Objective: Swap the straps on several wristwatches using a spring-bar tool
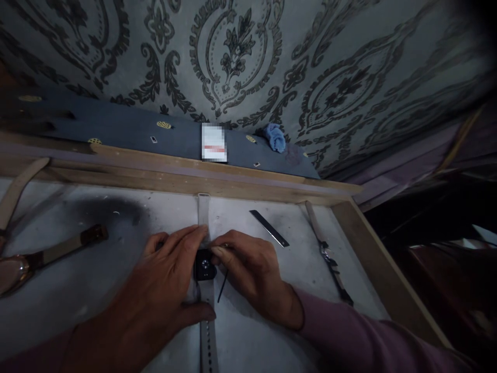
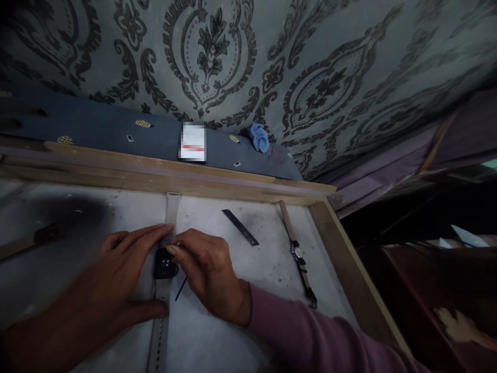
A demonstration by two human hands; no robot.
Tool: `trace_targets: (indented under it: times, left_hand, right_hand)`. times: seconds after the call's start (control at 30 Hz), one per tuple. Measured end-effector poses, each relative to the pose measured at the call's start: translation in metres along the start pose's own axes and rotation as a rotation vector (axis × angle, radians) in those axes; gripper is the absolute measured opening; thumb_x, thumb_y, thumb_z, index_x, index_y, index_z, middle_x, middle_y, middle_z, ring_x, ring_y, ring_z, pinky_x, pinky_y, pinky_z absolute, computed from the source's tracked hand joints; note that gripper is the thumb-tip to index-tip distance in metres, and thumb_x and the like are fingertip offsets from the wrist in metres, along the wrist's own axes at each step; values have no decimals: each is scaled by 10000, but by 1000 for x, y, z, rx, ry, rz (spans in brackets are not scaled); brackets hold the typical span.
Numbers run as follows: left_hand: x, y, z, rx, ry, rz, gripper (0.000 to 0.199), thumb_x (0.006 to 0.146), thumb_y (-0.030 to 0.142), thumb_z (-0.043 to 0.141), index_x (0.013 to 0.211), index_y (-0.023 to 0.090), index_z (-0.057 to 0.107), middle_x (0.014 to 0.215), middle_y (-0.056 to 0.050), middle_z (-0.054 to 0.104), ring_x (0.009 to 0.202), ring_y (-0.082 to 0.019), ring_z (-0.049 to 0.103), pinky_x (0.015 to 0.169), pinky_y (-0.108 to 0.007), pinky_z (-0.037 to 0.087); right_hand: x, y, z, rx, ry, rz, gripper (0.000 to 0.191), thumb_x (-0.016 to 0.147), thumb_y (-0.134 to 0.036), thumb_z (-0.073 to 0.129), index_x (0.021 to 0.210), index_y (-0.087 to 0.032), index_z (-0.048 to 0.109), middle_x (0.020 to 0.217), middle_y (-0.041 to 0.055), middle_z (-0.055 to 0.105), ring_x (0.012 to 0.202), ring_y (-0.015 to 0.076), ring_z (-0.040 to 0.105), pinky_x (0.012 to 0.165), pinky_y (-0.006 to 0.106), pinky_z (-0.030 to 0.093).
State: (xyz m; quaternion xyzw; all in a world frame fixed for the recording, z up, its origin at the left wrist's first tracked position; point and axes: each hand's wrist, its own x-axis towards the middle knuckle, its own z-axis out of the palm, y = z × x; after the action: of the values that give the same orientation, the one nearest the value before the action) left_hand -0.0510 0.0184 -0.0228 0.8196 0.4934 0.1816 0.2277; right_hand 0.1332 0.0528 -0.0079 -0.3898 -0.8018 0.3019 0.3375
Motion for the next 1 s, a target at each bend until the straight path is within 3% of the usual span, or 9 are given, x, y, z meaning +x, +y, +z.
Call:
trace_targets:
  times: [0.23,0.6,1.0]
  left_hand:
    - [2,-1,3,34,0,3,935,668,303,817,1394,217,235,1390,-147,531,1242,-358,513,992,-509,386]
    - [2,1,1,88,-16,6,947,663,312,821,1380,200,214,1385,-163,533,1203,-352,538,940,-491,421]
    - [1,-1,2,93,-8,15,957,660,388,833,1390,176,250,1396,-156,525,1224,-354,521,972,-490,396]
  right_hand:
    - [2,0,1,-51,-21,-4,191,960,-233,523,819,-147,619,660,6,629,569,107,595,568,206,471]
    - [1,1,2,-42,-9,-14,186,955,-186,507,810,-144,614,621,-3,618,547,105,600,539,205,465]
    - [-2,7,8,68,81,32,169,951,-207,525,828,-147,626,601,-10,641,521,98,612,521,194,493]
